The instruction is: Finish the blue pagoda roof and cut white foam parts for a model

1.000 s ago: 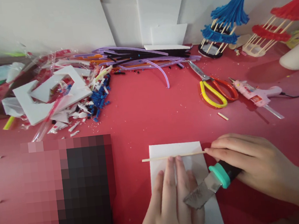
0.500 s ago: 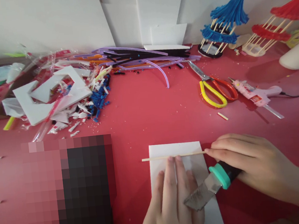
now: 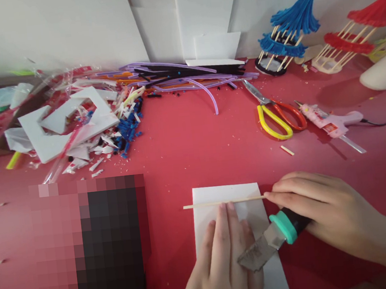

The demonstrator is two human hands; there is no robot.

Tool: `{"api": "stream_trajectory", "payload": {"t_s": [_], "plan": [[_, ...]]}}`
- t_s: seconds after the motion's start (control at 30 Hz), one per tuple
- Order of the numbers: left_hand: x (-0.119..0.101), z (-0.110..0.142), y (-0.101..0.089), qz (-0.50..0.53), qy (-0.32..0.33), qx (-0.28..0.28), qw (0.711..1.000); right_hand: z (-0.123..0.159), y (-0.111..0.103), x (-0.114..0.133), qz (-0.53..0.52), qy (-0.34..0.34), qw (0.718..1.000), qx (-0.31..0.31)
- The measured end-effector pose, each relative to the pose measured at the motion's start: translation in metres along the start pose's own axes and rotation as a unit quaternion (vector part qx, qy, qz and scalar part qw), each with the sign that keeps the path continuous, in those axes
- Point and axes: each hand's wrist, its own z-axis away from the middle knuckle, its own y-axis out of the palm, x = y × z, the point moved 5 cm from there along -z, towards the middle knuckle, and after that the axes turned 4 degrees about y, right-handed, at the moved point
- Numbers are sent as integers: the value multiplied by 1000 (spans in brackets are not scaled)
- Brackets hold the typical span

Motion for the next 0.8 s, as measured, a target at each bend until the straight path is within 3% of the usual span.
{"api": "stream_trajectory", "payload": {"t_s": [0.47,0.67,0.8], "plan": [[0,1,2,-7,12,-8,1000,0,0,-1,-5,8,1000,1],[-1,1,0,-15,25,10,1000,1,-2,-15,-62,74,993,61],[-1,1,2,-43,29,15,999,0,-9,-24,-45,137,988,51]]}}
